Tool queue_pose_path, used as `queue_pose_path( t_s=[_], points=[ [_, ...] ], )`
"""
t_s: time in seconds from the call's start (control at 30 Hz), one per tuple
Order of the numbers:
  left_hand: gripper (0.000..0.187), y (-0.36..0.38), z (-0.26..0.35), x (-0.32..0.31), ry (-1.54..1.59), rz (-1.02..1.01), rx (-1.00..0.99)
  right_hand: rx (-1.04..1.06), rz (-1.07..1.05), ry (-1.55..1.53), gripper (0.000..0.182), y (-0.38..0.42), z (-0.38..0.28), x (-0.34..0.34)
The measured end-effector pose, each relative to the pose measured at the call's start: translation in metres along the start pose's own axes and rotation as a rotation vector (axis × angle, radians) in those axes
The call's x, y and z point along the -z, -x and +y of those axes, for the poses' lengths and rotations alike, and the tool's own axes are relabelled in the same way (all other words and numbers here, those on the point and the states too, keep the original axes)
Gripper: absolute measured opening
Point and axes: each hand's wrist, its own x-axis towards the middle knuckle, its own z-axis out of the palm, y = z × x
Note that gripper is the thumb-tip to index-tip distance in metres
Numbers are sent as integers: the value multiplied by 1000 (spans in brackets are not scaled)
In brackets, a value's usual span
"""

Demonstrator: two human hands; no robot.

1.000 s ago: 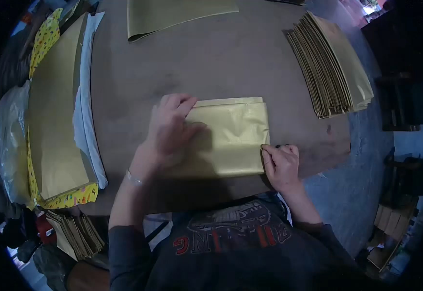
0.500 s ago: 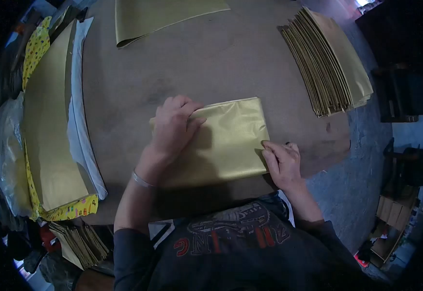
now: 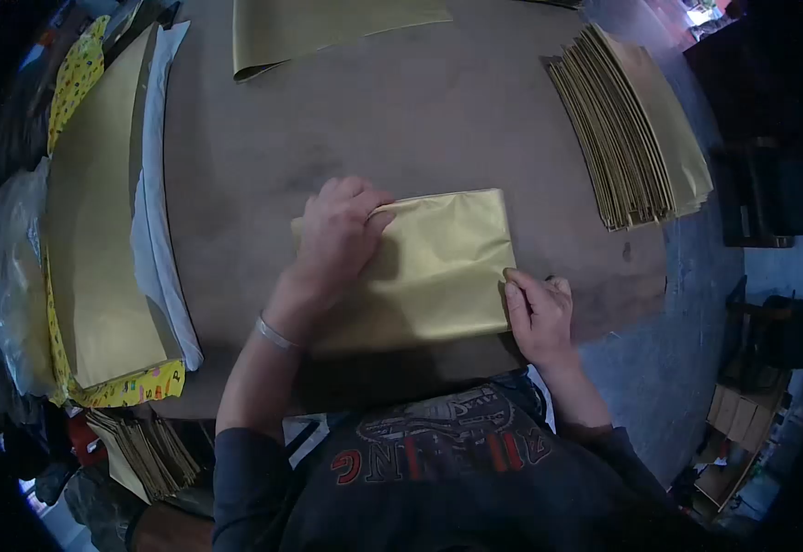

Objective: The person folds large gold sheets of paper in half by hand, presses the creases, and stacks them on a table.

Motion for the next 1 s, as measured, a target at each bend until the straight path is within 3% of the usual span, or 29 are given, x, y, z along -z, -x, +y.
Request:
queue_pose_path(
  t_s=[0.23,0.3,0.37,0.43,0.5,0.57,0.6,0.63,0.73,0.8,0.83,1.0],
  points=[
    [11,0,-2,-7,-23,53,-3,30,26,26,21,-2,1,0],
    [10,-1,-2,-7,-37,64,-36,4,-113,132,26,-6,-3,12],
    [9,-1,-2,-7,-48,74,-42,-35,-123,207,31,-17,-8,21],
    [8,1,-2,-8,-61,83,-44,186,25,290,32,-35,-7,22],
    [8,2,-5,-10,-27,100,-73,208,-55,219,35,-54,-19,14],
    [9,2,-3,-9,-63,83,-75,461,-124,218,41,-69,-31,-2],
    [9,2,-3,-7,-95,62,-75,463,-266,242,50,-70,-28,-13],
    [9,2,-3,-7,-104,67,-68,473,-266,237,50,-69,-24,-22],
    [18,6,1,-4,-64,25,-58,366,-337,332,64,-68,-19,-32],
    [29,10,16,-2,-243,85,-143,357,-362,351,64,-67,-20,-32],
    [41,17,32,0,-171,-35,-77,335,-382,381,63,-67,-21,-32],
    [55,58,49,-22,-87,-103,-131,351,-366,381,62,-66,-17,-35]
  ],
)
